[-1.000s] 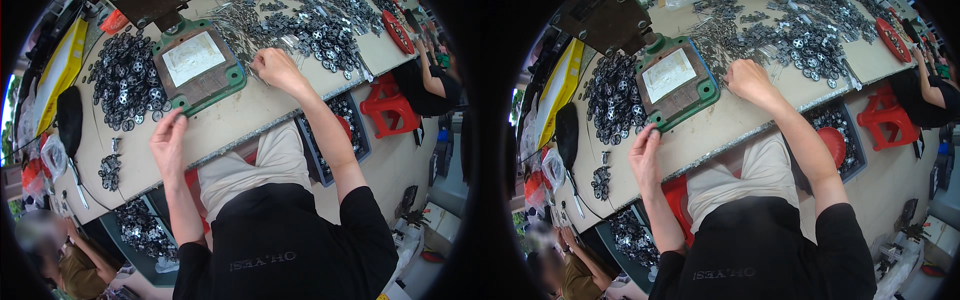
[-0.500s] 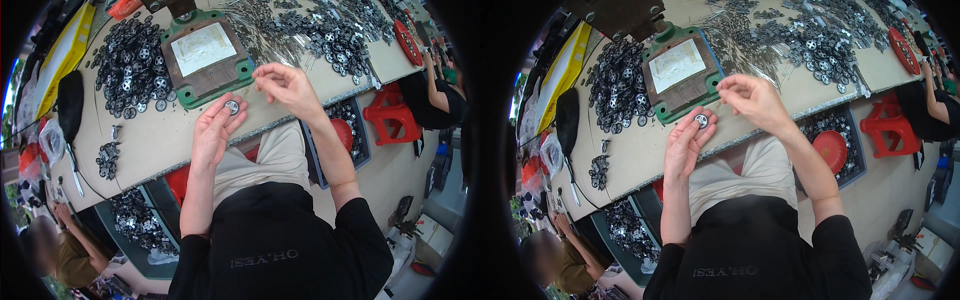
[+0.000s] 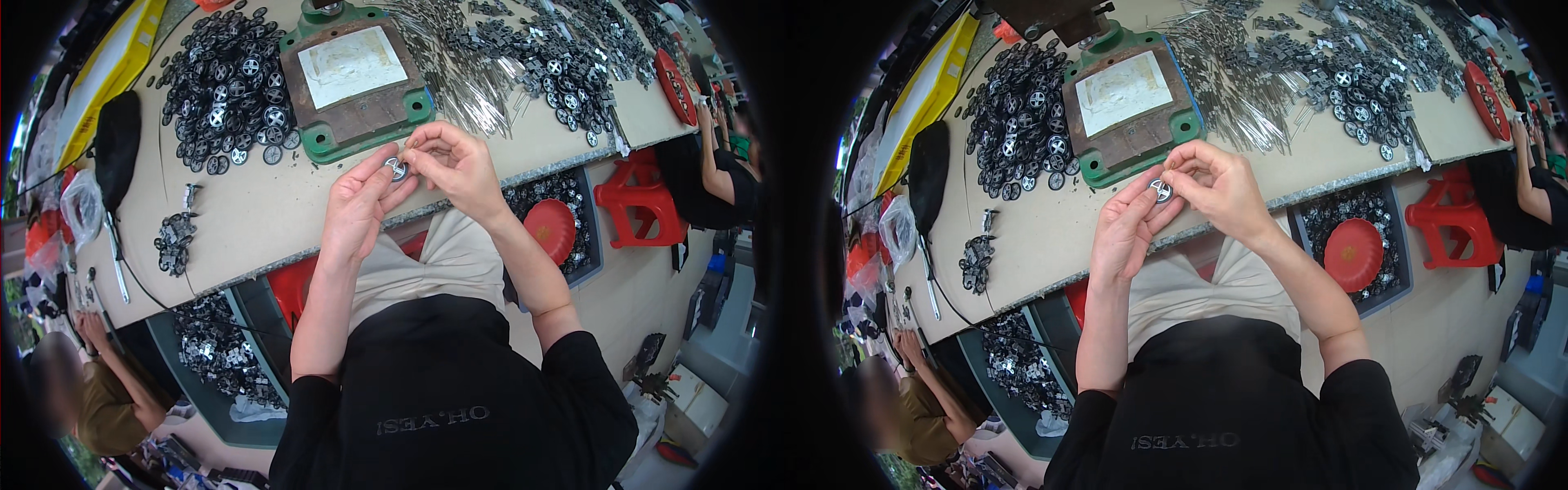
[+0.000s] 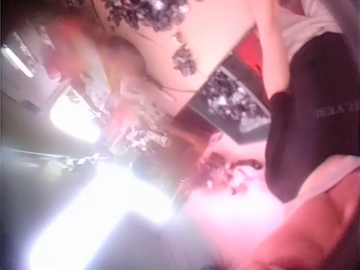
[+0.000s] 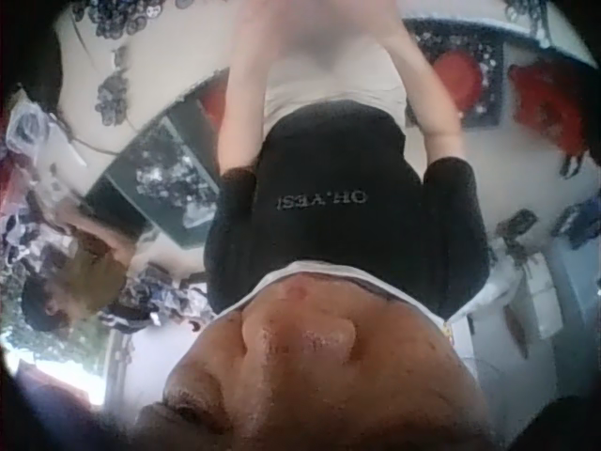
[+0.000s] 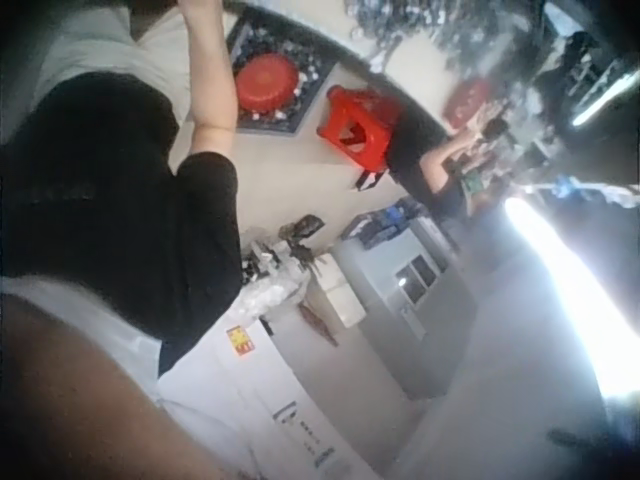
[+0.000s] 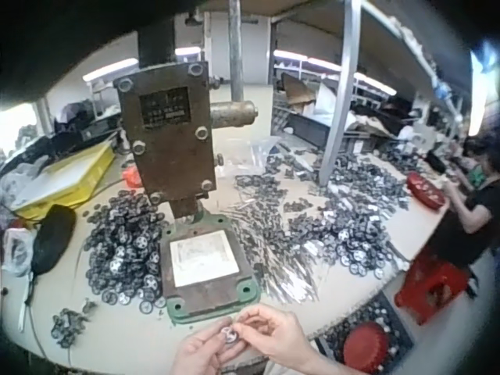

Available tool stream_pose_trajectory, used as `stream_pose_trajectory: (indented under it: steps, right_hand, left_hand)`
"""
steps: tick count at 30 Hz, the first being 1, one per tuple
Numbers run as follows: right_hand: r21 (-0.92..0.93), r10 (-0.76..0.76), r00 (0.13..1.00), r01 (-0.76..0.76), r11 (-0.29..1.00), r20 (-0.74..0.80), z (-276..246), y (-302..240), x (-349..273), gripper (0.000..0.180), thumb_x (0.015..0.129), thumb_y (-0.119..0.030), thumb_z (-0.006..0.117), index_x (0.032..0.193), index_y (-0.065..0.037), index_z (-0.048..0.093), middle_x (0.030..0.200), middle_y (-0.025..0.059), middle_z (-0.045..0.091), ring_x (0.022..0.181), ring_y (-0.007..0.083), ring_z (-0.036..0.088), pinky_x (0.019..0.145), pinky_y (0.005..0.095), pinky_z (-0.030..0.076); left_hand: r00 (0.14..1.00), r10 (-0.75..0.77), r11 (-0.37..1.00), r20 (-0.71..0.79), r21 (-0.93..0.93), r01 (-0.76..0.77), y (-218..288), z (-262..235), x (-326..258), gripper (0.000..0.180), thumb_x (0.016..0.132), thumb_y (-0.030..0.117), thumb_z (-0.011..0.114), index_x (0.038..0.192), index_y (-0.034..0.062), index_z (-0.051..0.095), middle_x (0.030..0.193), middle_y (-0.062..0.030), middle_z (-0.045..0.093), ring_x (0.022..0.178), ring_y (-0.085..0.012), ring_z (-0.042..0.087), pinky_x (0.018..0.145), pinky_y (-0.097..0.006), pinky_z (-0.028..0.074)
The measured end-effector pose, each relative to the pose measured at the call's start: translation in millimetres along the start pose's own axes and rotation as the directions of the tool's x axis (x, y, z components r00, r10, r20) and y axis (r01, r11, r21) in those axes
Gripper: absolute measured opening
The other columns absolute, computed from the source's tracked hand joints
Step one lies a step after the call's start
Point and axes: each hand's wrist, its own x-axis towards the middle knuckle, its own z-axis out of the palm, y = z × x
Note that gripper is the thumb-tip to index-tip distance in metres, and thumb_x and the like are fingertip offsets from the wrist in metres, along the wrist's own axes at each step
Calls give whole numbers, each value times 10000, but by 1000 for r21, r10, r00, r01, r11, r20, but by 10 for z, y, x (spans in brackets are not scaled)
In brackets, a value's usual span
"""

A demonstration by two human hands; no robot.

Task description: Assembling small metal components by manually fitting parts and using a mechanical press machine.

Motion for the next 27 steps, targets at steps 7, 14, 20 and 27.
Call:
stream_pose_trajectory:
  steps: [7,14,20,27]
  right_hand:
    - [-430,-351,935,333,839,39,7,63,-77,102,820,-8,598,914,29,586,863,55,623,729,92,596,582,208,483]
    - [-68,-91,991,98,993,100,-232,-238,87,157,817,-41,615,964,11,595,895,52,630,764,82,589,609,203,482]
    - [-836,-207,958,-53,546,-196,-1106,-330,963,321,765,-124,651,1078,-79,592,1046,74,614,925,185,581,734,303,479]
    - [-987,-272,950,162,17,151,-1290,-290,1345,396,742,-191,654,1124,-117,579,1249,72,491,1240,238,318,1008,424,219]
  left_hand:
    - [997,15,1000,76,-6,-15,-29,-34,4,371,907,37,449,1257,-71,390,1140,-172,538,1030,-215,564,943,-340,459]
    - [994,-17,999,110,-40,22,24,-43,23,354,908,69,471,1241,-41,428,1152,-178,541,1041,-261,563,933,-348,464]
    - [993,12,999,118,-48,-6,15,-61,41,336,906,85,485,1224,-22,456,1151,-172,547,1043,-284,563,890,-355,488]
    - [992,22,999,127,-40,-17,5,-78,65,330,902,80,494,1217,-14,466,1142,-159,553,1036,-279,566,878,-354,493]
